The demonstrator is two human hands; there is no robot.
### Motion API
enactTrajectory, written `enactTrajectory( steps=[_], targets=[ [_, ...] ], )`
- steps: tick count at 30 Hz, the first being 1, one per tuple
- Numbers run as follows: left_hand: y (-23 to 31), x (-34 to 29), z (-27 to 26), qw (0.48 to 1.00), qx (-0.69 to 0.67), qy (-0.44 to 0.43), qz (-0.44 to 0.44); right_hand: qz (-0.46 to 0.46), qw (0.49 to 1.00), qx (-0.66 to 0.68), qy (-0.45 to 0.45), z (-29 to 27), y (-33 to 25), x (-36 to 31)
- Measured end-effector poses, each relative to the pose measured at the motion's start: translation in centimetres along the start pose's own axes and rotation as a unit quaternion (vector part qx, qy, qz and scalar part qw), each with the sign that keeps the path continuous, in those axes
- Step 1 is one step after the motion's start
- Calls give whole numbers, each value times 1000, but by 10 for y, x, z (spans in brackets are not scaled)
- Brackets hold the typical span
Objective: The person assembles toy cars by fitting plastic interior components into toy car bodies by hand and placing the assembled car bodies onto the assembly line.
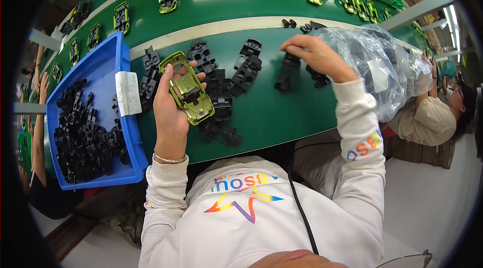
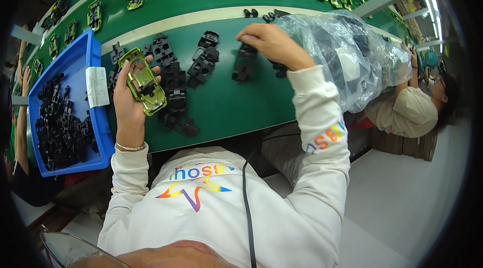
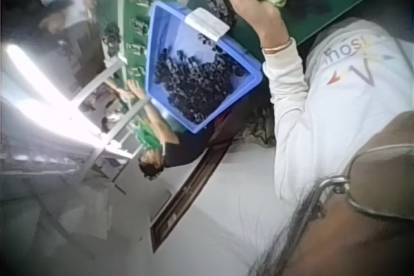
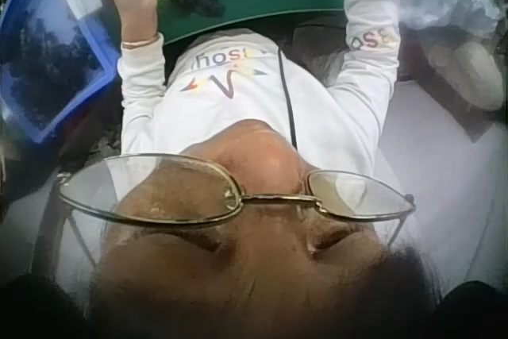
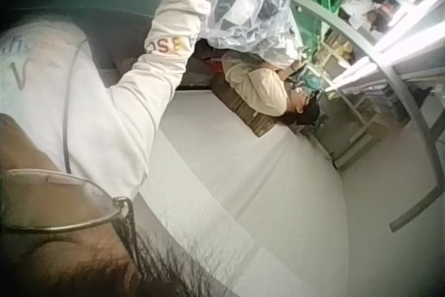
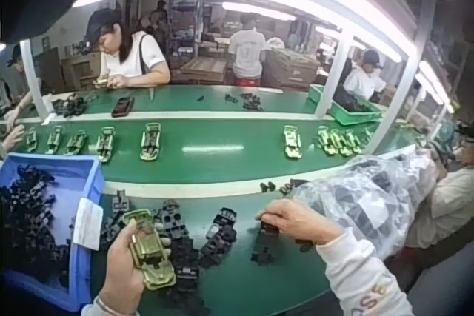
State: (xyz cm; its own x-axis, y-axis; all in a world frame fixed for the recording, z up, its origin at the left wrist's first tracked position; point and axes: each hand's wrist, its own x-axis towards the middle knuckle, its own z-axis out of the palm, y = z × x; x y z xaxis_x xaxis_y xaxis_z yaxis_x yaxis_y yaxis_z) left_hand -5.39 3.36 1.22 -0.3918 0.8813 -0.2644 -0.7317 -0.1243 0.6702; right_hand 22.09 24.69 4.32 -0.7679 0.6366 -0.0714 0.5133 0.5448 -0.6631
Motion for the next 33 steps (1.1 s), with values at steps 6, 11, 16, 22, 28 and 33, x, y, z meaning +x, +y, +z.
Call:
enactTrajectory(
  steps=[6, 11, 16, 22, 28, 33],
  targets=[
    [-3, -3, 10, 1000, 12, -6, -7, -24, 963, -133, 233, 40, -9, -12],
    [-3, 2, 9, 1000, 10, 0, 3, 51, 952, -206, 220, 81, -48, -66],
    [-8, 0, 15, 999, -2, -34, -8, 3, 940, -203, 273, 99, -39, -56],
    [-18, 0, 25, 998, -36, -49, 22, -71, 948, 39, 308, 70, -89, -52],
    [-30, -9, 36, 994, -12, -32, 108, -158, 960, 2, 230, 99, -148, -36],
    [-30, -14, 40, 985, 4, -65, 159, -169, 949, -46, 263, 112, -154, -24]
  ],
)
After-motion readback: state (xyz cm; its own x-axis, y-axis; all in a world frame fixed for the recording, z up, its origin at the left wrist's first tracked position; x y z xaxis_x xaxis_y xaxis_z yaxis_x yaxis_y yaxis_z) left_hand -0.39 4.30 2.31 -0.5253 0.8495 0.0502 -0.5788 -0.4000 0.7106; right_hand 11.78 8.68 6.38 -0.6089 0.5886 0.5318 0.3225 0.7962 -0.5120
